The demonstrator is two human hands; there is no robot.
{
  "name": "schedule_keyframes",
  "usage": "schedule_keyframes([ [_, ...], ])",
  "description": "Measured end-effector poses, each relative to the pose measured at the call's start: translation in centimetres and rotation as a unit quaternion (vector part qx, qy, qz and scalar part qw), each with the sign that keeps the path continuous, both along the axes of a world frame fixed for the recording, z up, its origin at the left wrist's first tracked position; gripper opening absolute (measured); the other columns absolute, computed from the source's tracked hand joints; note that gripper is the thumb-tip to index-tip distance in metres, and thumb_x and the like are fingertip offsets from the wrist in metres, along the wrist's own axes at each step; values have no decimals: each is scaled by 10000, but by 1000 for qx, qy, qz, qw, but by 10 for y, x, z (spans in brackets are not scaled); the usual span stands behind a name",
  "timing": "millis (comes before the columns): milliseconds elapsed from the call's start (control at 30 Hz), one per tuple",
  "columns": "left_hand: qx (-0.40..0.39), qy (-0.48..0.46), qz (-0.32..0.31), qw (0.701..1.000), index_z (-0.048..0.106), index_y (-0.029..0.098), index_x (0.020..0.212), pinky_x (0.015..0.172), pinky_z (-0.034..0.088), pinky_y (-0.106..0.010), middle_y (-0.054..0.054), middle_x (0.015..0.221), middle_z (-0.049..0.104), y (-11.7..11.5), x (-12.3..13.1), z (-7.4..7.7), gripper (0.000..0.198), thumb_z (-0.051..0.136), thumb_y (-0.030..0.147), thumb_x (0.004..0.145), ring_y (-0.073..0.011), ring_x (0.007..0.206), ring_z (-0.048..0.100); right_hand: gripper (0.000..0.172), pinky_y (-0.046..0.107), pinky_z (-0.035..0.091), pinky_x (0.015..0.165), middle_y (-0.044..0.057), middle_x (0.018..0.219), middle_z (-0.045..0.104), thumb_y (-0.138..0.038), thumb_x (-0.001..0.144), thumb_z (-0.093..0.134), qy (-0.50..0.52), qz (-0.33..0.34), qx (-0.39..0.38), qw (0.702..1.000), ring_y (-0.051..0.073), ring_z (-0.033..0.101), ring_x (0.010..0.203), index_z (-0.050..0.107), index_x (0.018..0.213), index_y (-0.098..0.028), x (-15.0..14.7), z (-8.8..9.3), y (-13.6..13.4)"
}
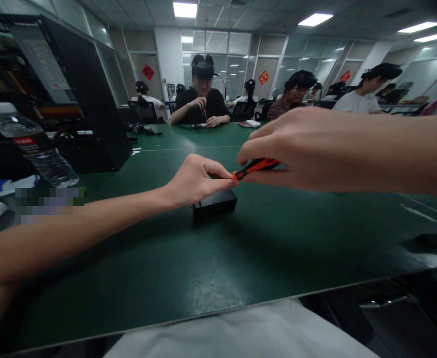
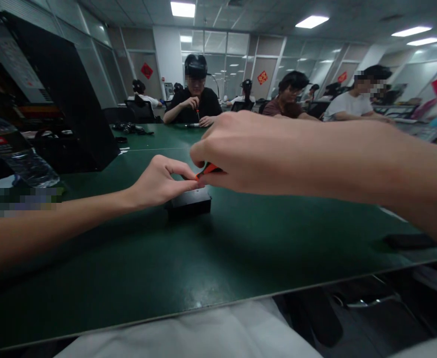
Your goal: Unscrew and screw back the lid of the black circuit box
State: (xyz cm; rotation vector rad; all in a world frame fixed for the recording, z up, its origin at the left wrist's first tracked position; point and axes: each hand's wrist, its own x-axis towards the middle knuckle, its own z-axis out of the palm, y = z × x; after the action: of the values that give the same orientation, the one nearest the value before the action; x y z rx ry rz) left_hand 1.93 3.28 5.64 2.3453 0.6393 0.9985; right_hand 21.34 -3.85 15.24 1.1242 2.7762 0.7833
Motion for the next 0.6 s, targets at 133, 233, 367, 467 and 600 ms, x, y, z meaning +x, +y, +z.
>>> schedule_keyframes([
  [133,-28,3,-9,1000,824,119,806,582,504,-239,-41,734,782,-10,8,8,159,808,274,776,-187,681,710,210,298,318,568,45,719,656,-366,899,629,104,80,52,990,165,542,610,735,983,-205,4,10,-5],
  [233,-68,-3,-22,997,827,115,852,639,559,-254,-54,786,796,-15,5,6,162,790,265,804,-205,734,737,216,305,366,594,40,774,668,-328,909,620,161,135,31,977,143,561,636,727,1028,-182,2,12,4],
  [367,-95,-6,-24,995,821,115,933,751,615,-296,-72,854,805,-14,-8,2,175,734,248,860,-220,800,761,241,295,418,630,40,886,712,-330,931,621,195,137,6,971,143,620,726,706,1115,-200,-3,6,22],
  [467,-104,8,-25,994,803,108,991,758,626,-303,-81,879,805,-11,-14,2,196,685,235,900,-218,814,768,322,299,427,656,69,965,722,-372,953,619,208,116,-12,971,163,636,796,683,1188,-161,-5,2,31],
  [600,-107,31,-37,993,782,100,1018,767,630,-305,-80,903,805,-9,-17,4,197,641,202,926,-206,812,769,371,301,420,676,93,988,708,-369,965,609,224,120,-42,966,169,619,813,669,1211,-98,-4,0,34],
])
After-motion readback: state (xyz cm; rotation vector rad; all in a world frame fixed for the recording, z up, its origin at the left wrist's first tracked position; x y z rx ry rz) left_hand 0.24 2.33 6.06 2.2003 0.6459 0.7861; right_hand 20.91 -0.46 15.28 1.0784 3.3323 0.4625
